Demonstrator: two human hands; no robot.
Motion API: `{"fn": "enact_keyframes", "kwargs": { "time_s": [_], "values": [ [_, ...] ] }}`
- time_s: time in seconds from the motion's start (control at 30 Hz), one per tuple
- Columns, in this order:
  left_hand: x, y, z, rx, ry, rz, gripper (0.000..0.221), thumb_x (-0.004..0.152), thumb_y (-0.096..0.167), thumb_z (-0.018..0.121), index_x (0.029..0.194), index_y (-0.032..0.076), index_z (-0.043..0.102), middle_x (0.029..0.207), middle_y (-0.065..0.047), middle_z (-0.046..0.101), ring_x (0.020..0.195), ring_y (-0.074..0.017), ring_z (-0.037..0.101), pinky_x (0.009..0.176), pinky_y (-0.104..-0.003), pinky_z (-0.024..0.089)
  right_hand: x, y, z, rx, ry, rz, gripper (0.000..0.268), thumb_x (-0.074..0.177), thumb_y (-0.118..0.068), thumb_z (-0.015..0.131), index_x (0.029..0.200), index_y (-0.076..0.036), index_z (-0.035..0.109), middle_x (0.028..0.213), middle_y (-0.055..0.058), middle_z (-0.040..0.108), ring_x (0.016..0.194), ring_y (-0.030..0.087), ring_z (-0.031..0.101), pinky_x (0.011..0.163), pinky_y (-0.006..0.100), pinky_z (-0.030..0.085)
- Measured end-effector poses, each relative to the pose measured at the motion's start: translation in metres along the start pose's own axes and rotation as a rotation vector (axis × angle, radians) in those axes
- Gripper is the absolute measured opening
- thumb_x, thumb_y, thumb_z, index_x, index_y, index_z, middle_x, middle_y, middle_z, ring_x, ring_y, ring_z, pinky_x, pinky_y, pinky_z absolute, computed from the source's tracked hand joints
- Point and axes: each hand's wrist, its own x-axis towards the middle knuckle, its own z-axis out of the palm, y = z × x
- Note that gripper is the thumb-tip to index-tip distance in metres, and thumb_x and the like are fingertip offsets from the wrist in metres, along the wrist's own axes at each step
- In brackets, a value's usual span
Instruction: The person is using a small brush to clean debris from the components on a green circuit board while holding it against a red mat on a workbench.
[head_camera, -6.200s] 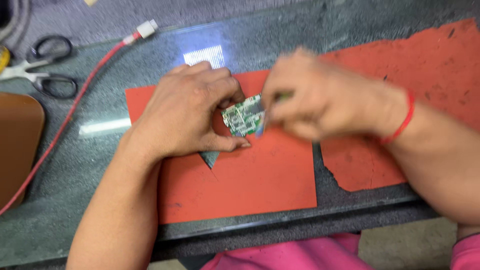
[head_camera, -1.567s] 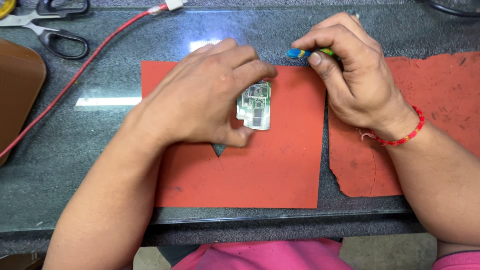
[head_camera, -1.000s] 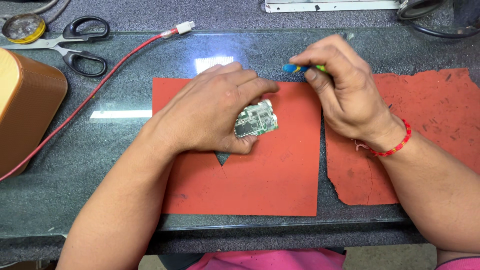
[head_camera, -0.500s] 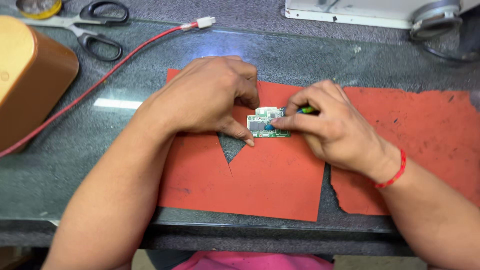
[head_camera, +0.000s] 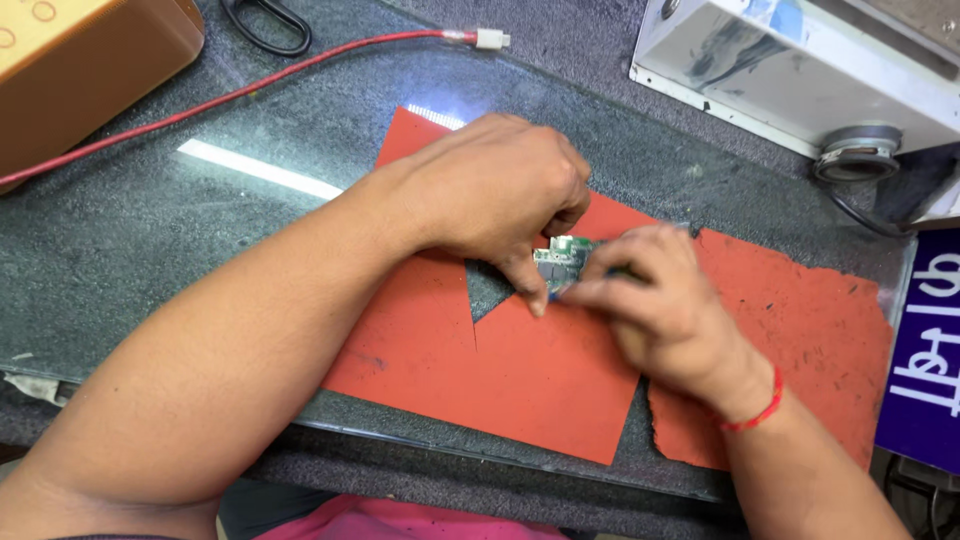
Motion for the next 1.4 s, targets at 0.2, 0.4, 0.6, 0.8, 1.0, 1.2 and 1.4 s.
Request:
{"fn": "enact_keyframes", "kwargs": {
  "time_s": [0.2, 0.4, 0.6, 0.8, 1.0, 1.2, 1.4],
  "values": [
    [-0.002, -0.002, 0.005, -0.011, 0.029, 0.039, 0.057, 0.044, 0.047, 0.098, 0.078, 0.008, 0.074, 0.083, -0.005, 0.072, 0.083, -0.0315, 0.07, 0.068, -0.046, 0.051, 0.005, 0.013, -0.012, 0.021, 0.088, 0.147, 0.028, 0.081, 0.011, 0.068, 0.097, -0.011, 0.076, 0.105, 0.004, 0.067, 0.104, 0.026, 0.06, 0.094, 0.037, 0.047],
    [-0.002, -0.008, 0.004, -0.062, 0.018, 0.069, 0.054, 0.048, 0.042, 0.098, 0.082, 0.007, 0.074, 0.086, -0.006, 0.073, 0.084, -0.031, 0.07, 0.069, -0.046, 0.052, 0.01, 0.005, -0.003, 0.031, 0.113, 0.203, 0.023, 0.088, 0.007, 0.075, 0.101, -0.011, 0.077, 0.103, 0.001, 0.069, 0.099, 0.021, 0.063, 0.088, 0.034, 0.05],
    [-0.004, -0.013, 0.005, -0.131, -0.031, 0.017, 0.049, 0.054, 0.036, 0.096, 0.089, 0.007, 0.077, 0.087, -0.007, 0.074, 0.084, -0.0292, 0.071, 0.073, -0.043, 0.053, 0.013, -0.001, -0.004, 0.016, 0.111, 0.159, 0.025, 0.085, 0.009, 0.073, 0.101, -0.01, 0.077, 0.102, 0.005, 0.067, 0.098, 0.025, 0.061, 0.086, 0.035, 0.051],
    [-0.006, -0.016, 0.009, -0.132, 0.013, 0.079, 0.037, 0.061, 0.029, 0.091, 0.086, 0.007, 0.077, 0.086, -0.009, 0.073, 0.082, -0.0315, 0.07, 0.071, -0.045, 0.052, 0.01, -0.001, -0.005, 0.031, 0.085, 0.07, 0.026, 0.084, 0.011, 0.068, 0.098, -0.01, 0.075, 0.104, 0.006, 0.068, 0.101, 0.026, 0.063, 0.09, 0.037, 0.05],
    [-0.003, -0.013, 0.016, -0.081, 0.14, 0.082, 0.014, 0.065, 0.019, 0.078, 0.075, 0.01, 0.075, 0.075, -0.008, 0.073, 0.078, -0.0311, 0.069, 0.069, -0.047, 0.052, 0.01, -0.009, -0.003, 0.046, 0.051, 0.047, 0.021, 0.082, 0.006, 0.076, 0.094, -0.011, 0.076, 0.098, 0.005, 0.067, 0.093, 0.024, 0.062, 0.085, 0.037, 0.048],
    [0.001, -0.014, 0.017, -0.122, 0.167, 0.041, 0.006, 0.065, 0.014, 0.074, 0.07, 0.012, 0.075, 0.067, -0.01, 0.071, 0.068, -0.0326, 0.07, 0.059, -0.048, 0.051, 0.011, -0.023, 0.004, 0.023, 0.063, 0.038, 0.02, 0.081, 0.006, 0.077, 0.092, -0.011, 0.077, 0.095, 0.005, 0.068, 0.091, 0.024, 0.061, 0.085, 0.038, 0.047],
    [0.003, -0.013, 0.018, -0.114, 0.145, 0.016, 0.008, 0.066, 0.018, 0.076, 0.071, 0.011, 0.075, 0.069, -0.009, 0.072, 0.07, -0.0319, 0.07, 0.059, -0.048, 0.051, 0.013, -0.023, 0.005, 0.008, 0.046, 0.027, 0.021, 0.082, 0.006, 0.076, 0.095, -0.01, 0.077, 0.098, 0.005, 0.067, 0.094, 0.026, 0.062, 0.087, 0.039, 0.048]
  ]
}}
